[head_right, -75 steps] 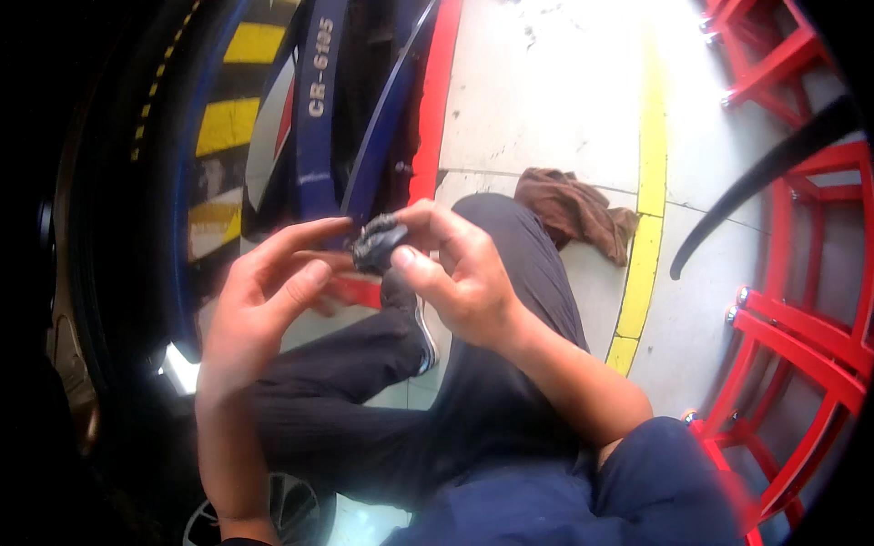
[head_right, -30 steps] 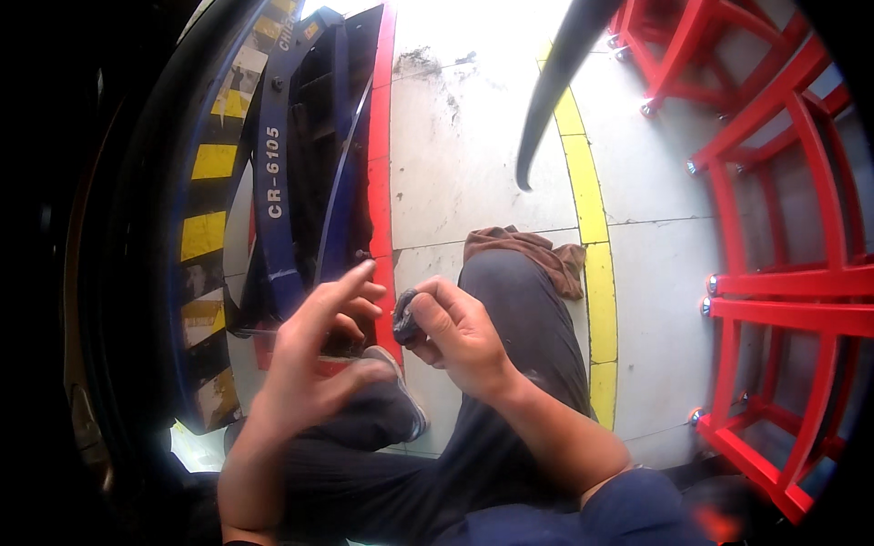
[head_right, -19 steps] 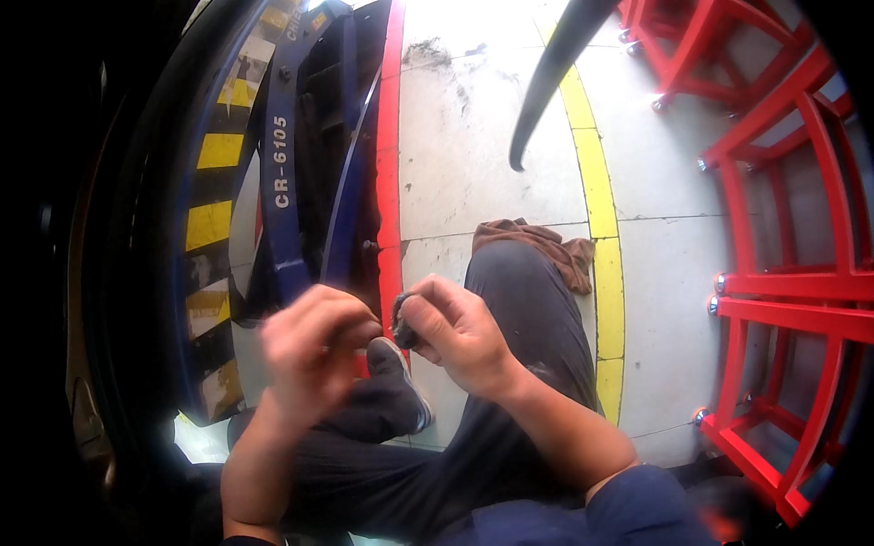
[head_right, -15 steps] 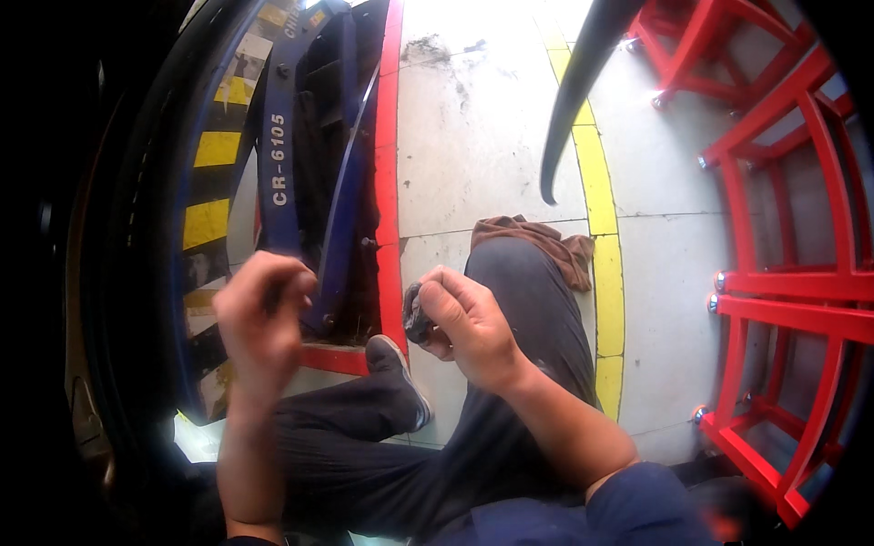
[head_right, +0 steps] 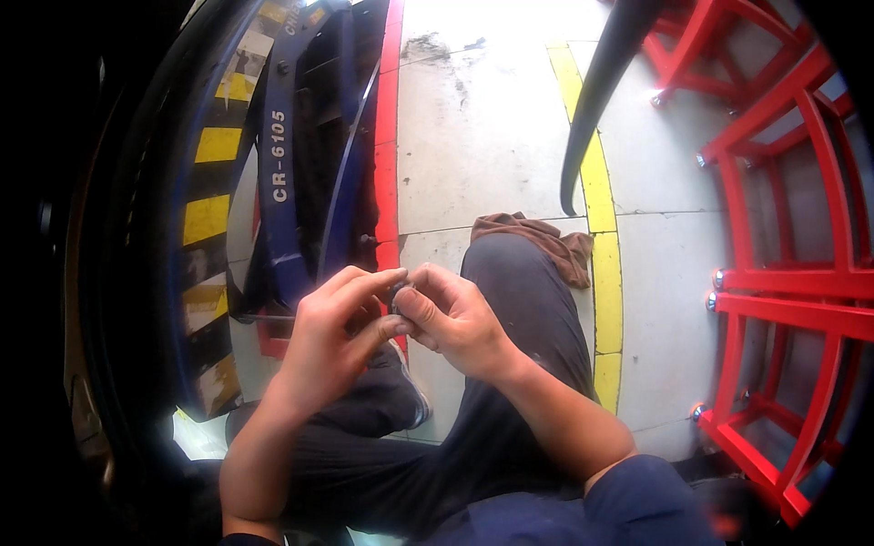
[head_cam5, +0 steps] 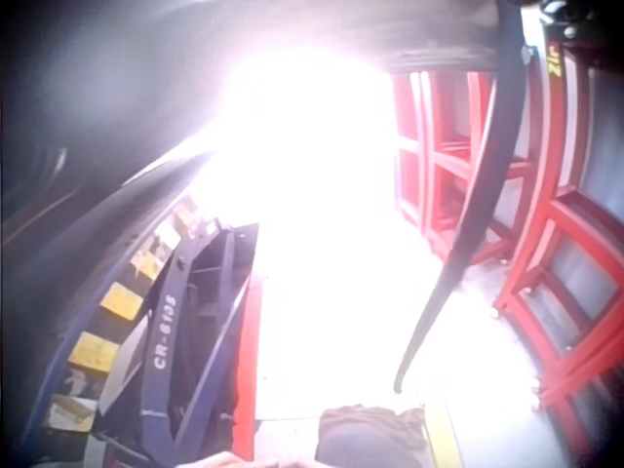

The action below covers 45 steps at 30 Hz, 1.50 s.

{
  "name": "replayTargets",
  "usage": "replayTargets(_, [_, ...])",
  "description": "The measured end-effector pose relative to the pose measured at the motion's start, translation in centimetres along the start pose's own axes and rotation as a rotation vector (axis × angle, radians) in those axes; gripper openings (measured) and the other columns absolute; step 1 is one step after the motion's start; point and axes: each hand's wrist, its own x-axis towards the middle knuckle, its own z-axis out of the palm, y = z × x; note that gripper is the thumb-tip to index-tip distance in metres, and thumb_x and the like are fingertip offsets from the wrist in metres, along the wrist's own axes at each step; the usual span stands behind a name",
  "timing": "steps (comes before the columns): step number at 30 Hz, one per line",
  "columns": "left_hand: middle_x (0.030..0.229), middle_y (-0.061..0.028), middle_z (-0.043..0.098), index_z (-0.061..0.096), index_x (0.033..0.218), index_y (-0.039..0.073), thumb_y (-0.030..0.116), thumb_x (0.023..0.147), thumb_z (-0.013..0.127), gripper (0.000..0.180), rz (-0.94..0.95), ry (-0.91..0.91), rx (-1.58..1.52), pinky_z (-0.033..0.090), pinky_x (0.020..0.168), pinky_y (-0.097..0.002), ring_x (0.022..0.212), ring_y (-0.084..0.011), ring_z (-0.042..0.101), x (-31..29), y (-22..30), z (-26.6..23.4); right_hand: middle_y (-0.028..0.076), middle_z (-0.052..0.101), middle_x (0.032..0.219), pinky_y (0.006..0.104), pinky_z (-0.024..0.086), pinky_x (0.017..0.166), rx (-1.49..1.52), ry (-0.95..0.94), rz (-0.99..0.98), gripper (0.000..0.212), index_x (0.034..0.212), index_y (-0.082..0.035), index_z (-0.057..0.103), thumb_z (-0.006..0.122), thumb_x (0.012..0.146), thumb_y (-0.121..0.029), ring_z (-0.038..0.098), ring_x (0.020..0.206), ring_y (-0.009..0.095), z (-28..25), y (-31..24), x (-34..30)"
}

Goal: The person cleans the car door frame with a cloth, then installs a black rubber weather stripping along the door edge. They use a small tool to press the stripping into place and ensure it is securely attached.

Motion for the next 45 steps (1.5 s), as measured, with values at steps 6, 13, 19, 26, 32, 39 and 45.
replayTargets(6, [0.095,-0.0057,0.067,0.066,0.119,-0.005,0.003,0.095,0.074,0.027,-0.153,0.045,-0.494,0.054,0.074,-0.0277,0.084,-0.01,0.063,0.2,-1.4,-0.1,0.004,0.062,0.081,0.0187,0.036,0.052,-0.024,0.047,-0.011,0.06,0.114,0.0,0.06,0.047,0.107,-0.059,0.051,0.061,0.005,0.2,-0.3,0.0])
replayTargets(13, [0.101,-0.006,0.07,0.061,0.126,-0.005,0.006,0.101,0.066,0.027,-0.25,-0.04,-0.723,0.052,0.08,-0.0267,0.09,-0.0096,0.063,-0.1,-1.2,-0.8,0.008,0.069,0.085,0.0295,0.052,0.068,-0.287,-0.019,-0.113,0.03,0.107,0.002,0.062,0.065,0.105,-0.028,0.065,0.074,0.014,1.0,-1.1,-0.3])
replayTargets(19, [0.102,-0.0069,0.068,0.062,0.123,-0.002,0.008,0.103,0.063,0.022,-0.304,-0.068,-0.848,0.053,0.08,-0.0291,0.091,-0.0118,0.064,-0.1,-1.5,-0.9,0.011,0.069,0.082,0.0307,0.053,0.068,-0.556,-0.001,-0.098,0.026,0.103,0.003,0.06,0.068,0.102,-0.021,0.065,0.073,0.014,1.1,-1.6,-0.4])
replayTargets(26, [0.097,-0.0058,0.069,0.063,0.12,-0.002,0.015,0.104,0.066,0.023,-0.28,-0.03,-0.779,0.053,0.075,-0.0269,0.085,-0.0102,0.063,-0.1,-2.2,-0.3,0.008,0.065,0.085,0.0309,0.049,0.069,-0.353,-0.056,-0.096,0.034,0.103,0.003,0.06,0.059,0.106,-0.03,0.06,0.075,0.013,1.0,-1.0,-0.5])
replayTargets(32, [0.092,-0.0081,0.064,0.07,0.112,-0.002,0.003,0.095,0.072,0.018,0.056,0.056,-0.234,0.054,0.07,-0.0305,0.08,-0.017,0.064,-0.3,-1.9,0.8,-0.003,0.048,0.079,0.0234,0.037,0.058,-0.032,-0.162,0.199,0.043,0.111,-0.004,0.06,0.046,0.112,-0.044,0.043,0.066,0.006,0.2,-0.6,0.2])
replayTargets(39, [0.092,-0.0128,0.06,0.067,0.132,0.004,0.004,0.085,0.079,0.049,0.287,0.122,0.147,0.055,0.073,-0.0363,0.084,-0.0279,0.065,-0.6,-2.7,0.9,-0.006,0.04,0.077,0.0228,0.028,0.051,0.062,-0.318,0.355,0.038,0.116,-0.008,0.057,0.045,0.112,-0.044,0.033,0.06,0.004,-1.0,-0.6,0.1])
replayTargets(45, [0.107,-0.014,0.058,0.061,0.143,0.009,0.013,0.082,0.083,0.066,0.257,-0.008,0.248,0.056,0.083,-0.0414,0.098,-0.03,0.063,-0.5,-1.1,0.2,-0.005,0.042,0.075,0.0225,0.03,0.051,0.13,-0.28,0.353,0.034,0.113,-0.01,0.054,0.049,0.111,-0.043,0.035,0.059,0.004,-0.7,-1.5,-0.1])
